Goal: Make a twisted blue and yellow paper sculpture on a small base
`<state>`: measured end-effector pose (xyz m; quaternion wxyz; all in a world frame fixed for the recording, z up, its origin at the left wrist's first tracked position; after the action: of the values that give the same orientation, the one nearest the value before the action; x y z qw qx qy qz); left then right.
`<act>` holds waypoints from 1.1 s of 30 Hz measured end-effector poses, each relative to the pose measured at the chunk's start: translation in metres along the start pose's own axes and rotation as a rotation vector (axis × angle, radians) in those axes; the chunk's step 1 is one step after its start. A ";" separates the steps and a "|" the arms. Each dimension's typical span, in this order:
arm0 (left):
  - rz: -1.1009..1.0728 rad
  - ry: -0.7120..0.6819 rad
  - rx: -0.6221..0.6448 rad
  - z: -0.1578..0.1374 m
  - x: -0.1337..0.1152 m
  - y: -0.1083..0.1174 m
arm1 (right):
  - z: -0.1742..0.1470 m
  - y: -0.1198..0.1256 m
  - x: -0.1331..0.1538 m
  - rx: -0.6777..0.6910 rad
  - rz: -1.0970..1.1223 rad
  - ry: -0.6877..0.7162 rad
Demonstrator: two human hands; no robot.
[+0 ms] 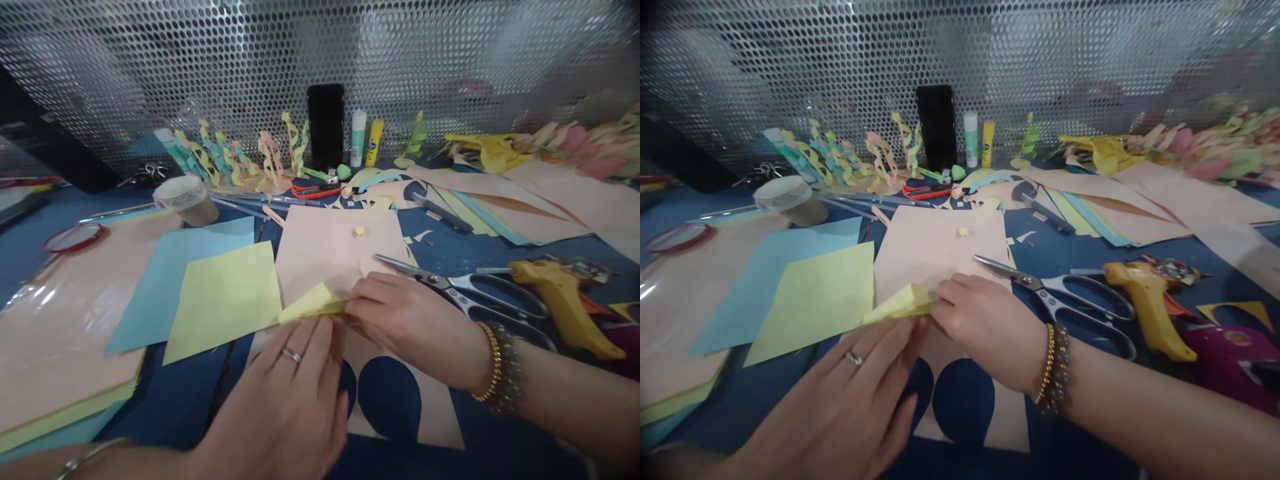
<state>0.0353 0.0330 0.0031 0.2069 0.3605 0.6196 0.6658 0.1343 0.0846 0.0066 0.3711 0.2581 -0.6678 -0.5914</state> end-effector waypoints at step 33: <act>-0.026 -0.009 -0.065 0.009 0.007 -0.003 | -0.003 0.009 -0.015 -0.066 0.030 -0.066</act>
<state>0.0373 0.0446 0.0010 0.2301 0.3485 0.6012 0.6813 0.1468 0.0963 0.0129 0.3659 0.2160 -0.6635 -0.6158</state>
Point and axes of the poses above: each hand's wrist, its own z-axis towards the middle knuckle, its own y-axis out of the back of the hand, x = y × z, the point moved 6 cm from there along z, towards the middle knuckle, and after that the axes turned 12 degrees about x, right-handed, at the moved point
